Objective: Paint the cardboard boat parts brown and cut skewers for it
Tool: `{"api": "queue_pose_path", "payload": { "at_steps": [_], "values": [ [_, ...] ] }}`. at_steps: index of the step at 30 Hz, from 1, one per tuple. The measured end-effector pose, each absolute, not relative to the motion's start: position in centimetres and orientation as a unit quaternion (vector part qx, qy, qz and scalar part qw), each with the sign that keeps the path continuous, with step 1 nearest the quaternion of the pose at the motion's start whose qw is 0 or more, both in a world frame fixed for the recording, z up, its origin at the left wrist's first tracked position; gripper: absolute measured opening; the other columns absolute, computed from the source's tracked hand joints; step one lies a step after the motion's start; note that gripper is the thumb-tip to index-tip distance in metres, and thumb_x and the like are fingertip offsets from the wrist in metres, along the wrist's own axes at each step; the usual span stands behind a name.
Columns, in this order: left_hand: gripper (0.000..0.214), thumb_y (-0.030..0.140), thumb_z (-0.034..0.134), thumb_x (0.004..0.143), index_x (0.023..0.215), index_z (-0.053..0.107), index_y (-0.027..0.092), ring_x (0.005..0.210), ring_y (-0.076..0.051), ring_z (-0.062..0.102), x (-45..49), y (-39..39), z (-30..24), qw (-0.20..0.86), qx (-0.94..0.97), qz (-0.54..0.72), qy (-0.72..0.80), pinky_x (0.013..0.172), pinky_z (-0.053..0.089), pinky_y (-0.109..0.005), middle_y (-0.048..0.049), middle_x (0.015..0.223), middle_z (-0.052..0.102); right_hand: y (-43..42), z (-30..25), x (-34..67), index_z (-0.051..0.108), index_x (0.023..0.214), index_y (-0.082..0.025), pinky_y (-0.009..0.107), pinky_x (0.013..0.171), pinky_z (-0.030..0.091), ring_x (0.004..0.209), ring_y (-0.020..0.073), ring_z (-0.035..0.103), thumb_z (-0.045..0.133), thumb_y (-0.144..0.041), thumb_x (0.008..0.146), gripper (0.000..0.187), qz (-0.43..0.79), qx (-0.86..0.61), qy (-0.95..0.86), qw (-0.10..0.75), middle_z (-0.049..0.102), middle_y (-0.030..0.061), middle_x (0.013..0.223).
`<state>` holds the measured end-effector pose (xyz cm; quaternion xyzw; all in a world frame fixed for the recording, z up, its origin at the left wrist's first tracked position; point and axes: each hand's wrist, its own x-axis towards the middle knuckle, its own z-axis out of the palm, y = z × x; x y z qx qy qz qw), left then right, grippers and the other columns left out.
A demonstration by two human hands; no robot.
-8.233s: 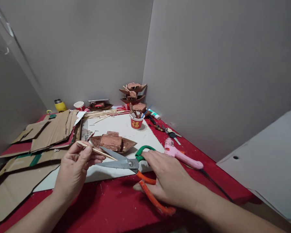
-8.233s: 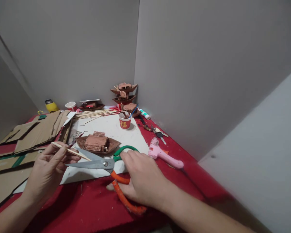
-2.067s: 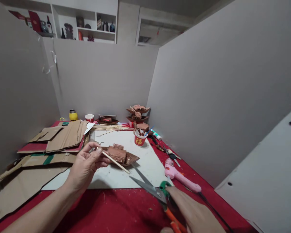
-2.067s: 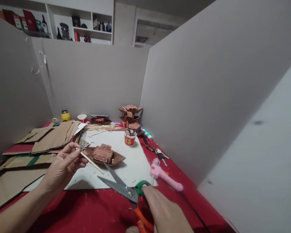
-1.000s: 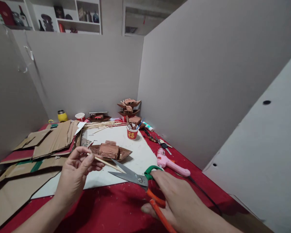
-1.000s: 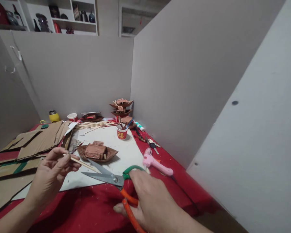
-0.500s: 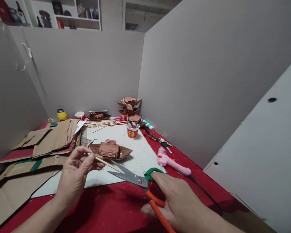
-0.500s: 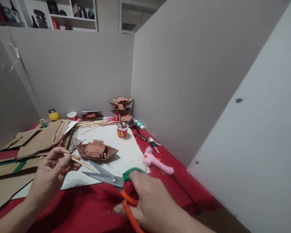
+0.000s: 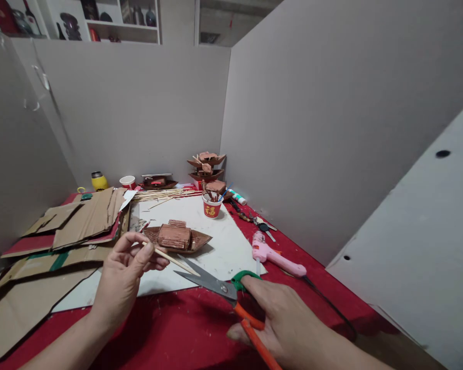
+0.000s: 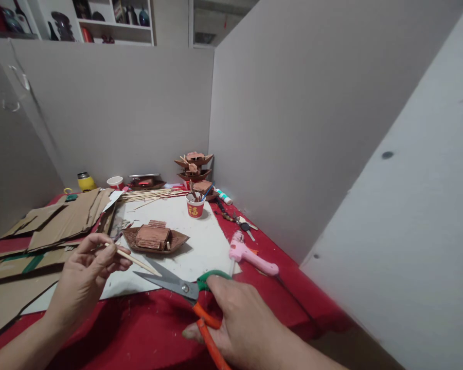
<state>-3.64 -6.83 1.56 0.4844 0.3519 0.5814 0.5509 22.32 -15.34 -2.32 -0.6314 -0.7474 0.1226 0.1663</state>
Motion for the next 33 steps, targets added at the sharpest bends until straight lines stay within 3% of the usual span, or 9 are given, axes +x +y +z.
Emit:
{"api": "queue_pose_path", "payload": {
  "at_steps": [9, 20, 26, 33],
  "values": [
    [0.028, 0.034, 0.084, 0.077, 0.084, 0.06, 0.022, 0.06, -0.013, 0.07, -3.8, -6.6, 1.4, 0.558, 0.487, 0.581, 0.337, 0.064, 0.058, -0.024, 0.0006, 0.07, 0.076, -15.3, -3.7, 22.8, 0.032, 0.073, -0.027, 0.028, 0.056, 0.029, 0.056, 0.0161, 0.046, 0.07, -0.058, 0.082, 0.05, 0.139, -0.599, -0.763, 0.201, 0.054, -0.0033, 0.064],
    [0.025, 0.032, 0.081, 0.081, 0.089, 0.059, 0.022, 0.065, -0.016, 0.074, -3.4, -7.0, 1.1, 0.564, 0.496, 0.565, 0.341, 0.065, 0.058, -0.025, -0.0017, 0.074, 0.079, -15.1, -1.4, 22.3, 0.04, 0.075, -0.025, 0.028, 0.059, 0.029, 0.065, 0.0198, 0.056, 0.08, -0.052, 0.073, 0.048, 0.138, -0.637, -0.743, 0.151, 0.065, -0.0004, 0.074],
    [0.024, 0.033, 0.081, 0.082, 0.087, 0.06, 0.021, 0.065, -0.015, 0.073, -3.4, -7.0, 0.9, 0.566, 0.495, 0.568, 0.336, 0.065, 0.057, -0.023, -0.0016, 0.073, 0.078, -15.3, -1.8, 22.3, 0.032, 0.071, -0.026, 0.028, 0.056, 0.024, 0.058, 0.0177, 0.05, 0.078, -0.053, 0.075, 0.053, 0.12, -0.64, -0.743, 0.156, 0.057, -0.0029, 0.064],
    [0.023, 0.034, 0.08, 0.082, 0.088, 0.061, 0.02, 0.063, -0.014, 0.071, -3.4, -6.7, 0.4, 0.57, 0.488, 0.568, 0.338, 0.065, 0.056, -0.022, -0.0006, 0.072, 0.077, -15.1, -3.3, 22.7, 0.034, 0.07, -0.026, 0.028, 0.053, 0.023, 0.052, 0.0154, 0.045, 0.076, -0.061, 0.075, 0.054, 0.101, -0.617, -0.758, 0.187, 0.054, -0.004, 0.058]
  ]
}}
